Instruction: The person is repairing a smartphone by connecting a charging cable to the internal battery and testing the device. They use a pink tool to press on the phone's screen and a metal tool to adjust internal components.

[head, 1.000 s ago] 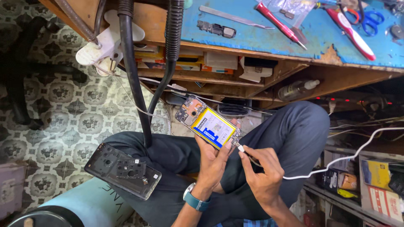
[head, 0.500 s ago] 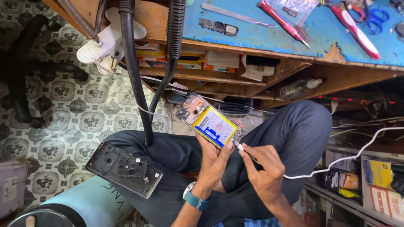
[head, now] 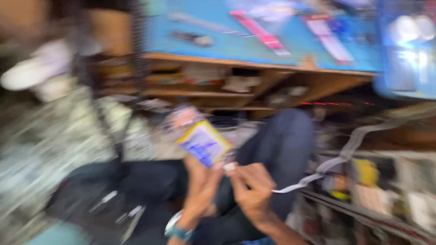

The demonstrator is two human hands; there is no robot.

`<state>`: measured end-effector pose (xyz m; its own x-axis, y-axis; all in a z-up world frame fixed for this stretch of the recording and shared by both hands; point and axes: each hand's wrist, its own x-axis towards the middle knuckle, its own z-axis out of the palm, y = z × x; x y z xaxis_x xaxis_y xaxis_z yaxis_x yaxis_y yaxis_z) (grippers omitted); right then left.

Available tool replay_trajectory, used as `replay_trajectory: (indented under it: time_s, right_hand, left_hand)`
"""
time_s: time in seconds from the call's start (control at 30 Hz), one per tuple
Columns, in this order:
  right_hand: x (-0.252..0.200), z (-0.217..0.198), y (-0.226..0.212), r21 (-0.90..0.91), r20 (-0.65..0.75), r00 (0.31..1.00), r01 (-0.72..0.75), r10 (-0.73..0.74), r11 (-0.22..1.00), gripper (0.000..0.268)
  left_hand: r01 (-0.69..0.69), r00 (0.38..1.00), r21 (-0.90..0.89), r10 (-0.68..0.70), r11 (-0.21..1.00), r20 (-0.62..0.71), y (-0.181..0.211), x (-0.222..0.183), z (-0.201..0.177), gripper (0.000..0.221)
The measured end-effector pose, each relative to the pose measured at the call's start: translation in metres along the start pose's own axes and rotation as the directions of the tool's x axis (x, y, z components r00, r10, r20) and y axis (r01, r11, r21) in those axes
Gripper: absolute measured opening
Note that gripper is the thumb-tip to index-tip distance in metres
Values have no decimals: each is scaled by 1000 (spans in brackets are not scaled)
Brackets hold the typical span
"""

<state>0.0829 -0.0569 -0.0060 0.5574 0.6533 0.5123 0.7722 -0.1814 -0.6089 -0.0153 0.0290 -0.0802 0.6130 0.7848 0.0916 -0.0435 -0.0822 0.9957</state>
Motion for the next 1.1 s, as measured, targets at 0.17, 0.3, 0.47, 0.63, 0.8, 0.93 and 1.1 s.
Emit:
replay_trajectory:
  time_s: [0.17,0.3,0.47,0.63,0.8,0.93,1.1]
  right_hand:
    - [6,-12,3,47,15,999,44,-44,998,16]
    - [6,-17,1,78,24,999,31,-33,997,19]
    - [2,-17,5,79,21,999,24,-25,997,18]
    - [2,-17,6,89,23,999,27,-29,996,19]
    - [5,-18,-1,104,54,998,34,-40,994,19]
    - [13,-25,-6,80,39,998,45,-48,996,18]
    - [33,-25,14,71,-7,994,-106,107,992,20]
  left_hand:
    - [61,998,-538,-41,840,49,10,9,9,67]
    - [68,998,-752,-45,655,51,14,12,15,75]
    - [91,996,-757,-44,647,82,9,12,16,80]
    - [104,995,-757,-70,645,77,15,13,15,81]
    - [94,993,-658,-121,747,4,20,16,16,81]
    - [110,991,-528,-130,842,0,14,14,15,71]
    - [87,996,-84,-88,993,0,-3,6,15,66]
